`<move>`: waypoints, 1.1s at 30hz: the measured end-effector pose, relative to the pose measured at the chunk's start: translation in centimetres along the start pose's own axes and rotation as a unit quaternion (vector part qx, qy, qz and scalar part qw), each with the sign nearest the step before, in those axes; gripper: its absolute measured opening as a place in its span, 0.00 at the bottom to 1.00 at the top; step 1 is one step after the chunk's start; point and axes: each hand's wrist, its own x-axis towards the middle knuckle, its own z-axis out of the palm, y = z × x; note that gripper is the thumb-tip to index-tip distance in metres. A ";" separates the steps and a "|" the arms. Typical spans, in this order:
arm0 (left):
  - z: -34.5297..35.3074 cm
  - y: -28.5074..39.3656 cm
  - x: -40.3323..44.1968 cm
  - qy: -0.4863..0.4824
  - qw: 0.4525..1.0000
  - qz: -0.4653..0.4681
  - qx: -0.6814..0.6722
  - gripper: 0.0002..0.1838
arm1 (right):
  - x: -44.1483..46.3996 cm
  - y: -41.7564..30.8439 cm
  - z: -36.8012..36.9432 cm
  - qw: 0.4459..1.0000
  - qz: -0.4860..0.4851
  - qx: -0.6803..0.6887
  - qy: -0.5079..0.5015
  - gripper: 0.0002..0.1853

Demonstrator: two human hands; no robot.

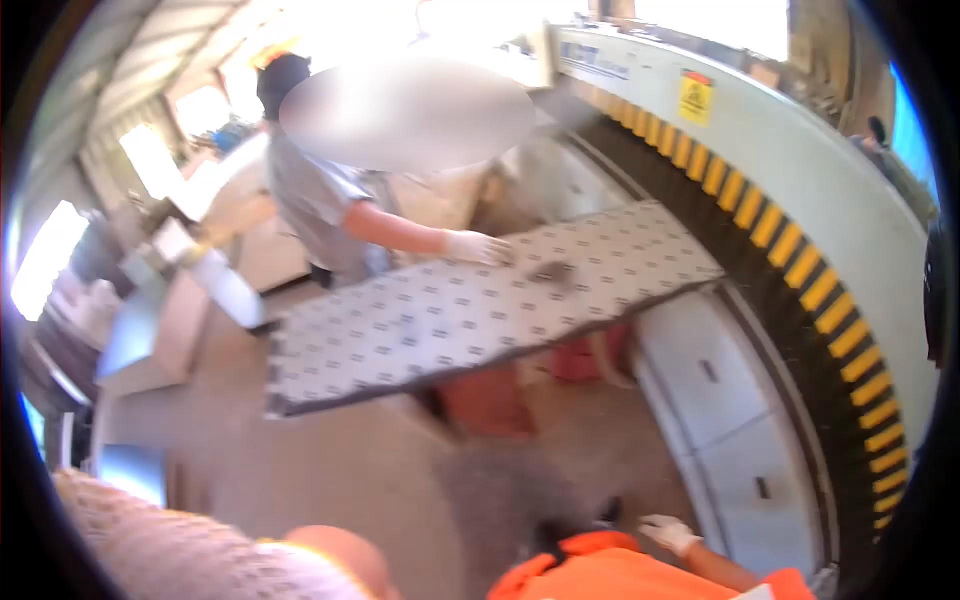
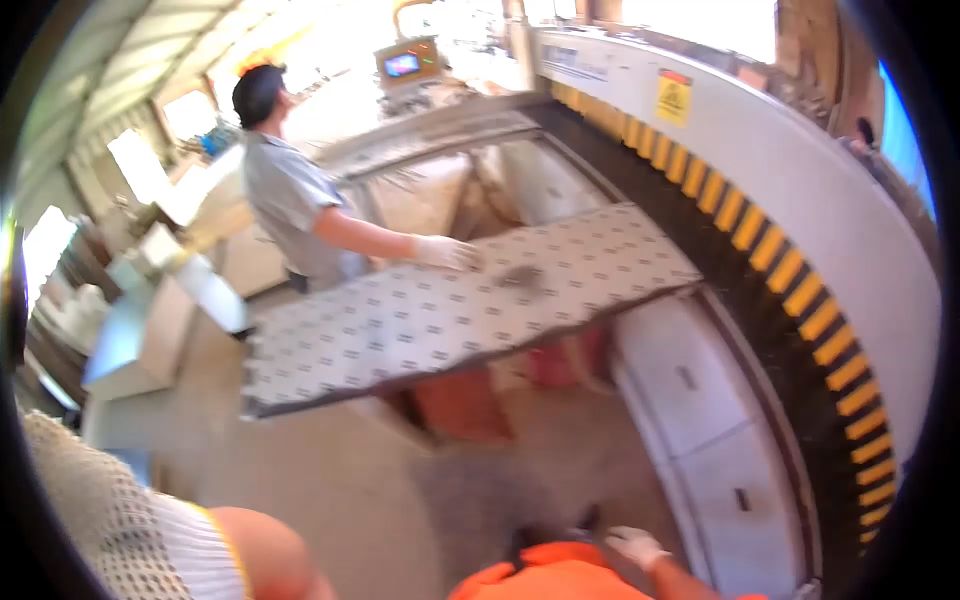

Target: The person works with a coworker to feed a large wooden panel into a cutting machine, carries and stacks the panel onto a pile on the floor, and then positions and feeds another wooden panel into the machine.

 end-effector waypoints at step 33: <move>-5.7 7.8 1.6 0.022 0.996 -0.022 0.080 0.18 | 0.0 9.6 2.6 0.998 0.001 -0.031 0.048 0.28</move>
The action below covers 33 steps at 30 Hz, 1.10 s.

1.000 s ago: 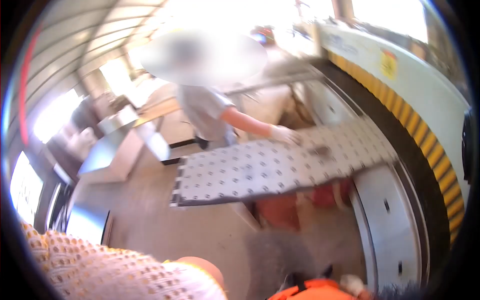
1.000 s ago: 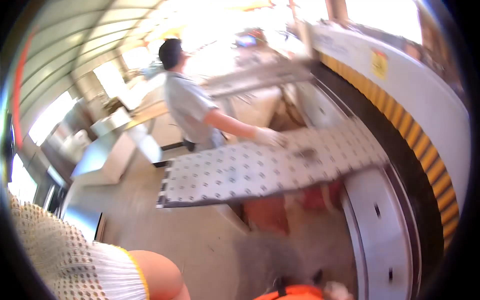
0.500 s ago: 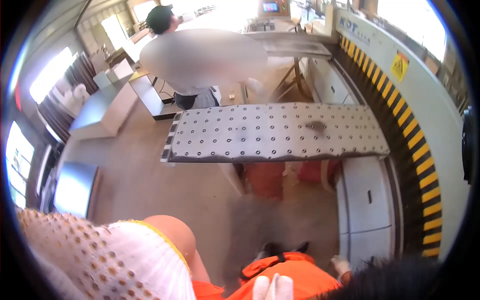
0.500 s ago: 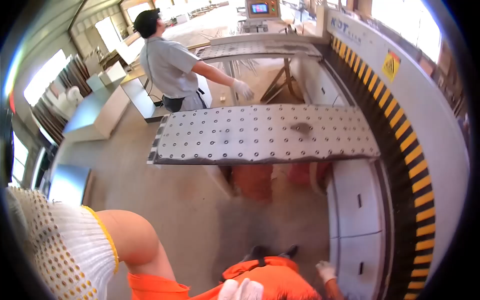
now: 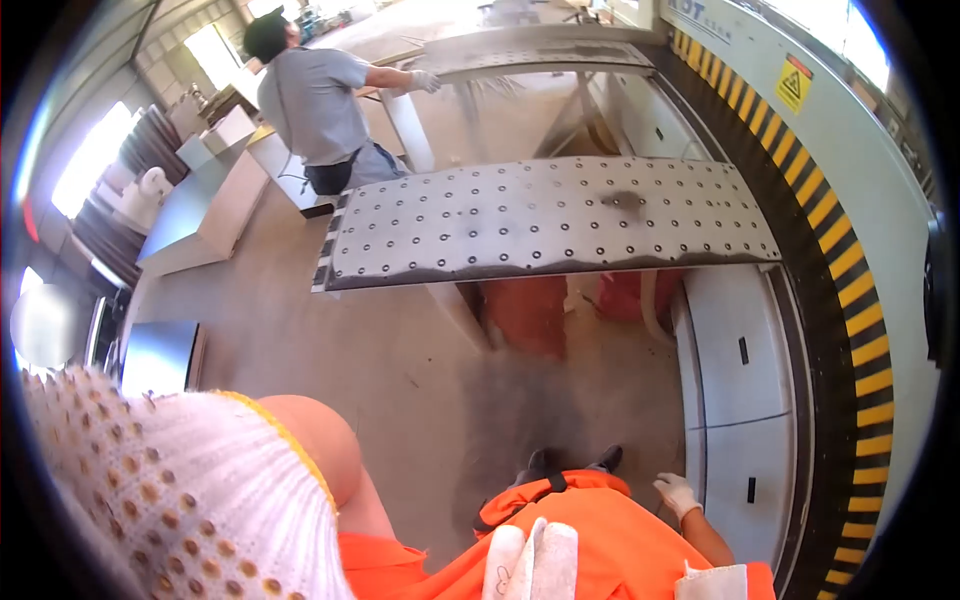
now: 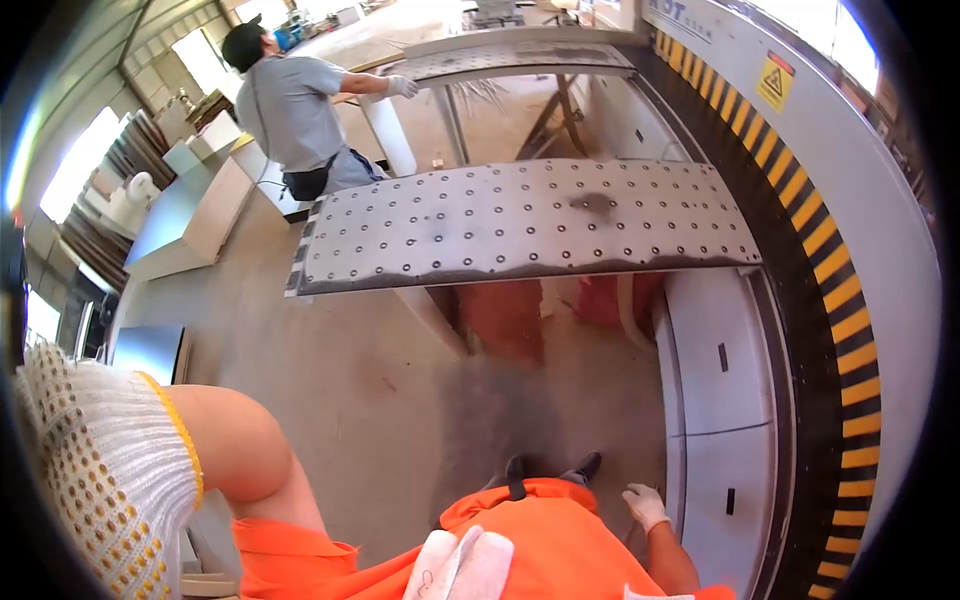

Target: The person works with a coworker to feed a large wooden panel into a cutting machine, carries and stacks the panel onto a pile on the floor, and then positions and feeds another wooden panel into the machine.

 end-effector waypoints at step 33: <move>-1.9 3.9 0.5 -0.025 1.000 0.014 0.009 0.14 | 4.2 1.5 3.7 0.990 -0.106 -0.088 -0.025 0.27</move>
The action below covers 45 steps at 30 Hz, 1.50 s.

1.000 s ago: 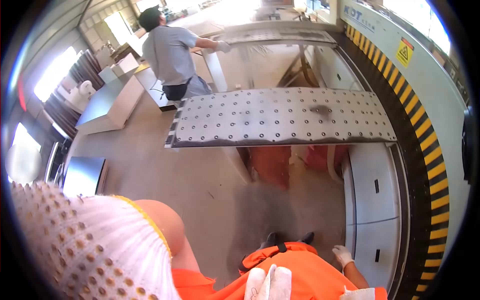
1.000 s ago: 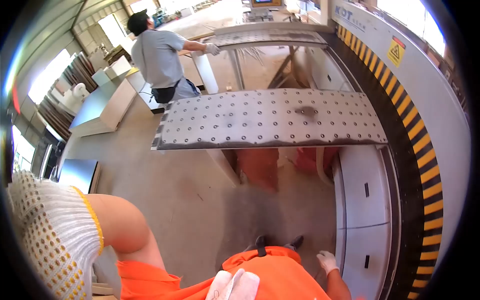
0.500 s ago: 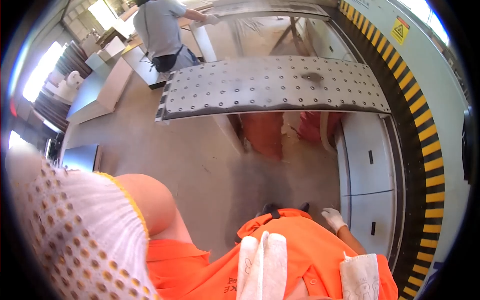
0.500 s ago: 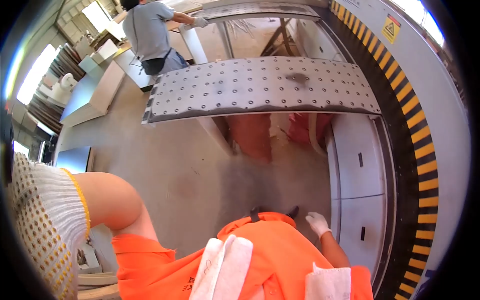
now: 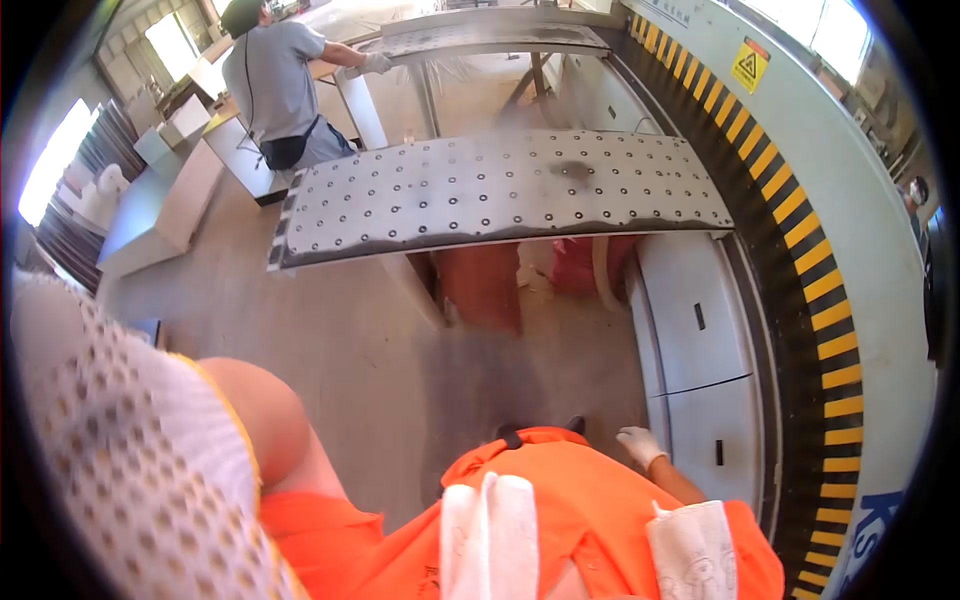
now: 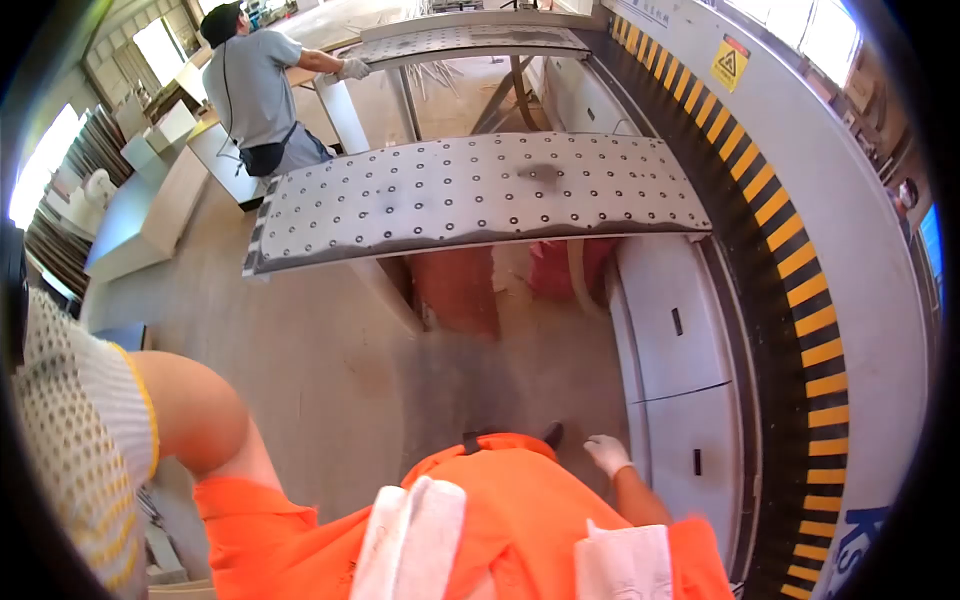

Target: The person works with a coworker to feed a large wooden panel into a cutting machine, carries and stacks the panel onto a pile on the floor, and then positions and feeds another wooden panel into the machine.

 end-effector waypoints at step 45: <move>9.0 1.3 -32.3 -0.121 0.869 -0.468 0.104 0.12 | 1.0 -3.5 -3.2 0.992 0.094 0.070 -0.047 0.26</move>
